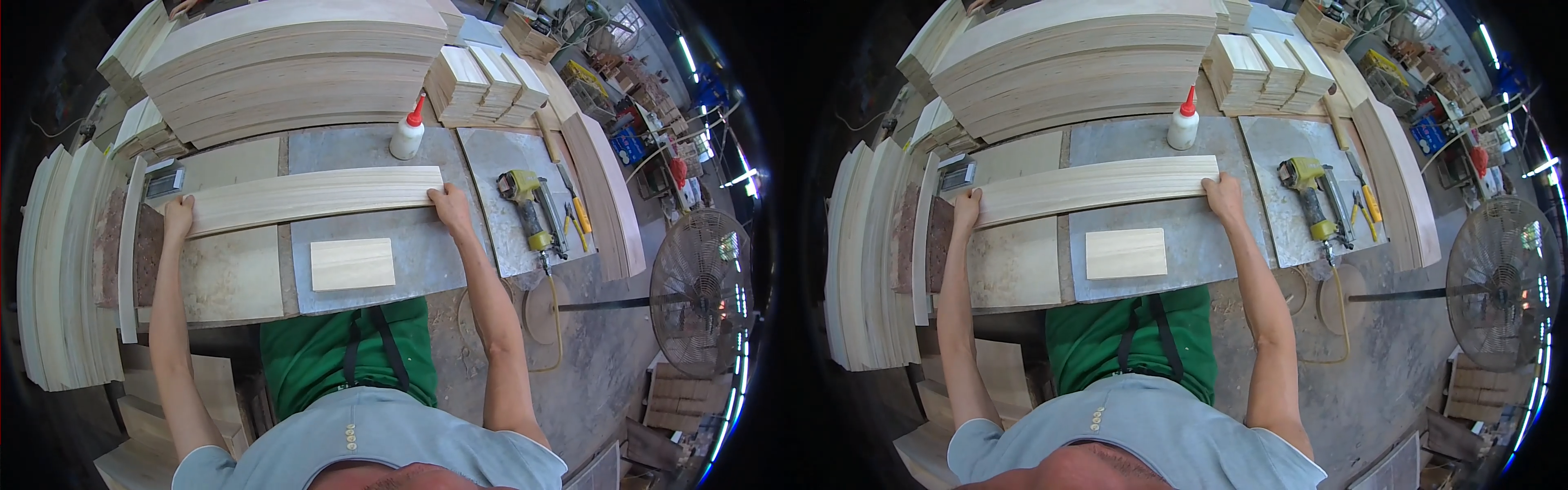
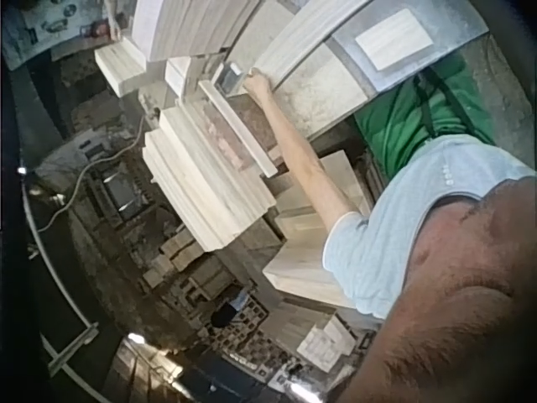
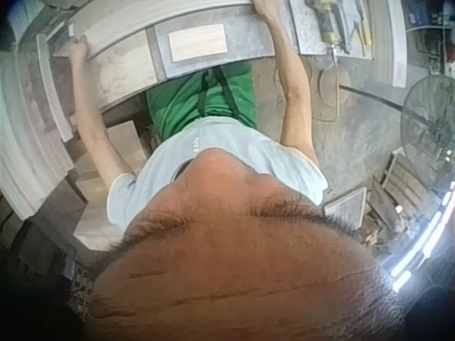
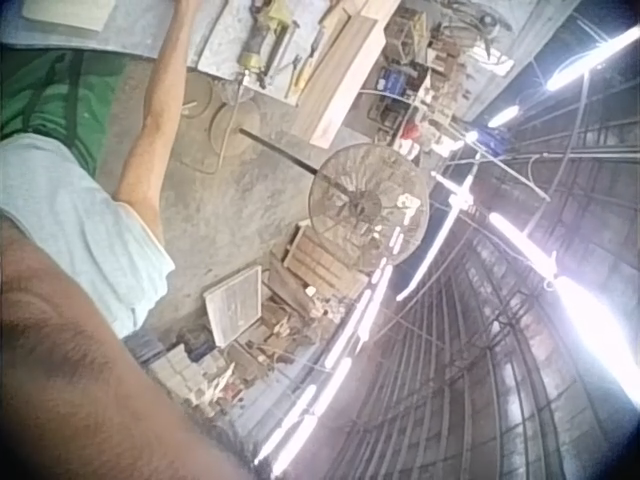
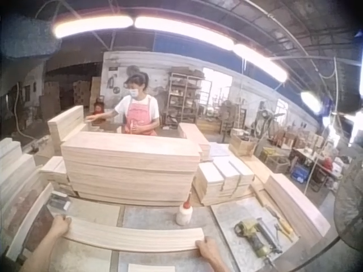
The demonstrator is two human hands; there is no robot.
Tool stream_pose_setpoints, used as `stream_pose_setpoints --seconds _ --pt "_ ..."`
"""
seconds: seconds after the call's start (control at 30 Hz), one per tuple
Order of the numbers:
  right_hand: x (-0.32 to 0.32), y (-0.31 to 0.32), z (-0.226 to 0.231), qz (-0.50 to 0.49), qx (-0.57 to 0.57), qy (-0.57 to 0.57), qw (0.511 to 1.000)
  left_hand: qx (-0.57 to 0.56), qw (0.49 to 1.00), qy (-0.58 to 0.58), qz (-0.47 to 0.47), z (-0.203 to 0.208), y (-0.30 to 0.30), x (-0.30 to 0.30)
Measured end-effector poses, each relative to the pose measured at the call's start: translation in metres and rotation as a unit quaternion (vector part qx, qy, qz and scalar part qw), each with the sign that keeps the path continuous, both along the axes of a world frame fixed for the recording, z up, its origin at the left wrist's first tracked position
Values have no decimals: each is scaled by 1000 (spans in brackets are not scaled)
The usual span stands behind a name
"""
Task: Assembling wooden boxes by applying glue to the edges and securing them with a pneumatic nail gun.
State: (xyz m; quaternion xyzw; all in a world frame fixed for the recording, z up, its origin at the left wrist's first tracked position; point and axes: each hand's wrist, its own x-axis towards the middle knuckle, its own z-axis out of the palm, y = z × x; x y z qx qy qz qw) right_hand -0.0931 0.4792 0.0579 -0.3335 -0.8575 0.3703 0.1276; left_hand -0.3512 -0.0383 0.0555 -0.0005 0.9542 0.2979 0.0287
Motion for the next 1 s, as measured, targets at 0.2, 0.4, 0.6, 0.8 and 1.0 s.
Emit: stream_pose_setpoints --seconds 0.2,0.4,0.6,0.8,1.0 --pt "-32 13 -20 -14 97 -7 995 -77 995 69 8 -17 29 -27" --pt "-16 11 -35 -69 82 176 979 -30 994 105 16 -3 37 3" --pt "49 1 -3 -58 -96 202 973 328 919 217 26 13 10 72" --pt "71 6 26 30 -544 295 785 378 891 253 4 4 7 79" --pt "66 14 31 4 -510 247 824 367 900 233 3 0 18 63"
